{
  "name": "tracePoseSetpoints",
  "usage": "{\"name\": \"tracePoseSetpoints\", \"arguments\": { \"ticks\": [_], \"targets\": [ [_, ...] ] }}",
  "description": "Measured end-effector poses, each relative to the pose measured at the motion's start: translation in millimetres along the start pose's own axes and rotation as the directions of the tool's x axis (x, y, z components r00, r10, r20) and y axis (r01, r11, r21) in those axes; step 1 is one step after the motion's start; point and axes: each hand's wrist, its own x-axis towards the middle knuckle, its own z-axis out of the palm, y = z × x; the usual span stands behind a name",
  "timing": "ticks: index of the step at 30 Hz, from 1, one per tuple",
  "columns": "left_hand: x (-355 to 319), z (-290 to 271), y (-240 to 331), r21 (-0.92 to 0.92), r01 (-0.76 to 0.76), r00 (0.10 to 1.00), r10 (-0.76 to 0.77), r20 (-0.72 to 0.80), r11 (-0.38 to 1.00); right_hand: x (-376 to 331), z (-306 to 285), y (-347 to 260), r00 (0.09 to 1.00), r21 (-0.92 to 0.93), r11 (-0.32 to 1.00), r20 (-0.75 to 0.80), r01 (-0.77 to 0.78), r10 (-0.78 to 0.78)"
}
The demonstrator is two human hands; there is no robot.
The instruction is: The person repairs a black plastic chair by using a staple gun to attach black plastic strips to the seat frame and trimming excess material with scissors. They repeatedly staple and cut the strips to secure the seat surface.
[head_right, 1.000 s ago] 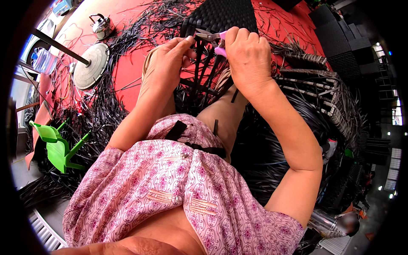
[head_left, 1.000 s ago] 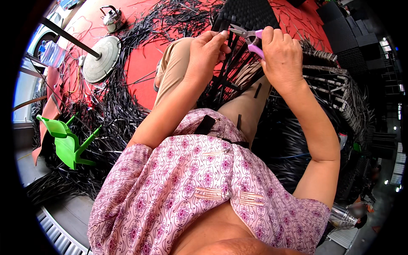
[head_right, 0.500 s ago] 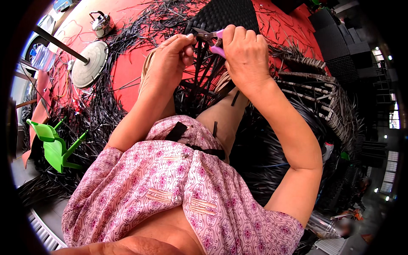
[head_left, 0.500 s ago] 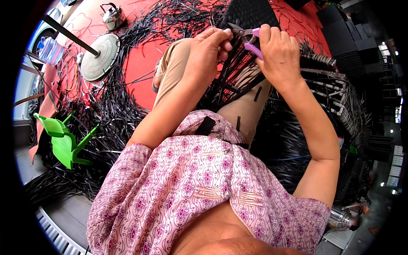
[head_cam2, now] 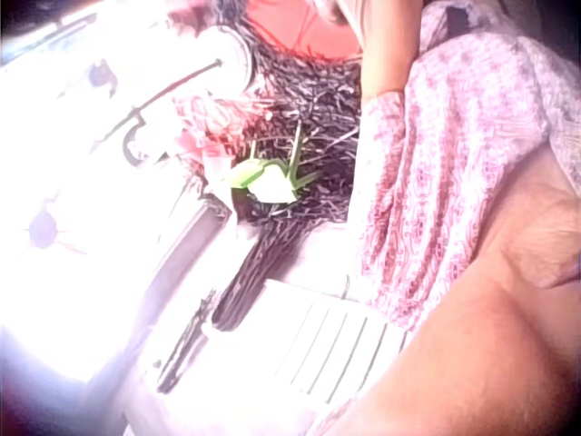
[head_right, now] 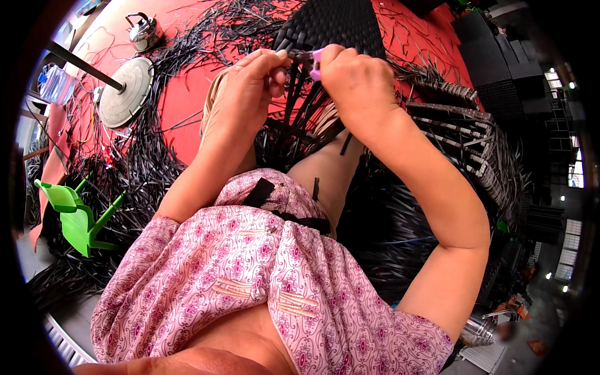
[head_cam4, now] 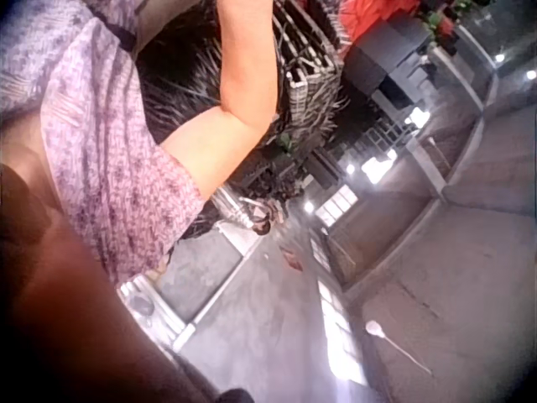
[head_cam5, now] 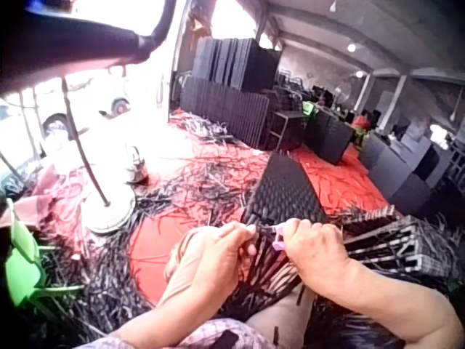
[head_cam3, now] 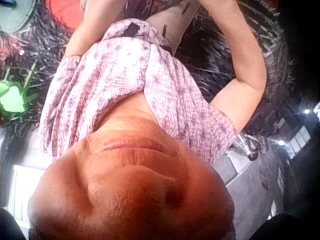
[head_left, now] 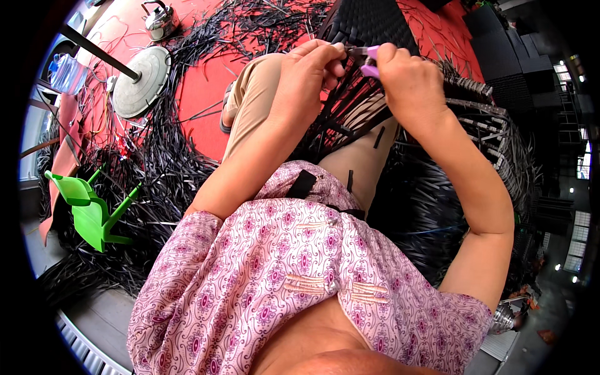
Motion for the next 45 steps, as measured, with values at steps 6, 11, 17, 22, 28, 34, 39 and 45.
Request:
{"name": "tracePoseSetpoints", "arguments": {
  "ticks": [6,11,17,22,28,34,39,45],
  "targets": [
    [-31,-16,15,0.526,-0.006,0.929,-0.190,0.318,0.851,-37,-43,-2,0.989,0.261,0.955,0.081,-0.144,0.127],
    [-29,-43,14,0.853,-0.175,0.864,-0.339,0.372,0.491,-132,-33,10,0.813,0.452,0.702,0.097,-0.550,0.575],
    [-1,-70,11,0.742,-0.286,0.958,0.178,0.224,0.606,-265,-30,11,0.269,0.164,0.252,0.096,-0.954,0.958],
    [16,-68,-2,0.611,-0.383,0.916,0.370,0.156,0.693,-358,-31,10,-0.119,-0.059,-0.116,0.045,-0.991,0.992],
    [14,-56,-17,0.539,-0.393,0.914,0.378,0.145,0.745,-483,-20,11,-0.515,-0.514,-0.410,0.075,-0.753,0.854],
    [24,-47,-5,0.480,-0.480,0.855,0.513,0.071,0.734,-401,-14,20,0.099,-0.080,0.087,-0.162,-0.993,0.982],
    [54,-29,-14,0.544,-0.489,0.848,0.517,0.114,0.682,-242,36,14,0.189,0.812,-0.101,0.252,-0.574,0.949],
    [65,16,-18,0.722,-0.510,0.781,0.605,0.159,0.469,-93,114,15,0.334,0.670,-0.742,0.705,-0.024,0.626]
  ]
}}
